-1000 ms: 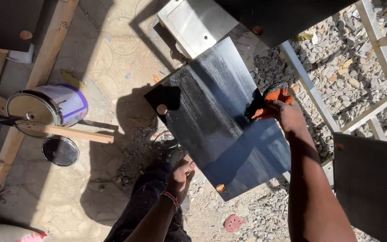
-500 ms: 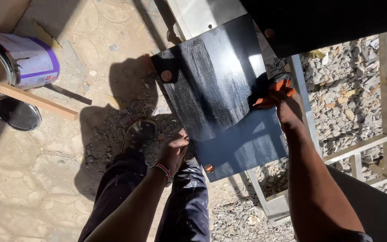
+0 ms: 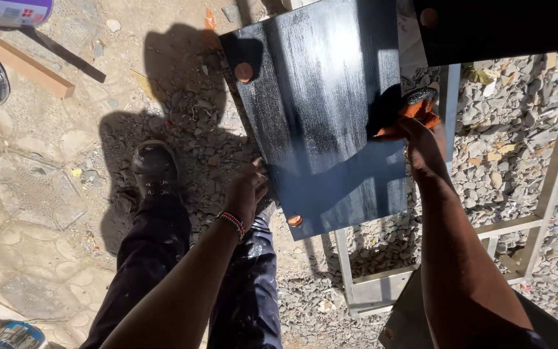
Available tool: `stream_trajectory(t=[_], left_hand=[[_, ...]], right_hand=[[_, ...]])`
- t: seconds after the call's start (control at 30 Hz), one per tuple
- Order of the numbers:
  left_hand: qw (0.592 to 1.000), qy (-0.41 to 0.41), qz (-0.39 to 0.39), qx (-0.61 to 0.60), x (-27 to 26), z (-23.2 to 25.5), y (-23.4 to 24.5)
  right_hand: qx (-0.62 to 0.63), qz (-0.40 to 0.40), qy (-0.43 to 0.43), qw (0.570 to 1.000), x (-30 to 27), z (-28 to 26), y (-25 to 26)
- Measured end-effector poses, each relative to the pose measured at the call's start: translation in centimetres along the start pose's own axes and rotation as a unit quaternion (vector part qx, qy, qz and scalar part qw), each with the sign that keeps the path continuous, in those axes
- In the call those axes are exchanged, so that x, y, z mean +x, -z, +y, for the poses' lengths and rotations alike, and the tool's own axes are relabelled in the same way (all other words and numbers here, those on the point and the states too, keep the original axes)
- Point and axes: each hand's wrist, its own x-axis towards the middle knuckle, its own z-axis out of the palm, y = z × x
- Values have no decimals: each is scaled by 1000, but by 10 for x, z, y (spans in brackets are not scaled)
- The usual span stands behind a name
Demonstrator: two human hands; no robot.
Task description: The person paints the edges of a rectangular wooden board black using a sponge. They repeatedly dip the sponge into a paint can and apply the paint to the sides of the board, which is resting on a wooden pallet.
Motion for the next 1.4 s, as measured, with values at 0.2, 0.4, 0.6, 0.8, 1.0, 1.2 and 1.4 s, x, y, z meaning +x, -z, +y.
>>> stream_trajectory(t=[0.2,0.4,0.6,0.8,1.0,1.2,1.4], left_hand=[[997,-42,-17,54,1,10,0],[835,-305,-74,453,37,-14,26],[990,-76,10,122,-78,47,15],[994,-55,-61,71,-278,174,23],[930,-347,-56,108,-466,278,80],[902,-377,-168,-130,-575,323,190],[899,-396,-85,-169,-637,342,289]], right_hand=[[-109,26,-22,993,0,-7,-16],[-587,98,172,785,-51,34,-22],[3,220,-114,969,-193,-69,-107],[250,80,-30,964,-320,-156,-140],[158,-18,-61,985,-436,-336,-108],[79,-39,-5,996,-552,-483,-64],[29,-12,49,998,-642,-539,-76]])
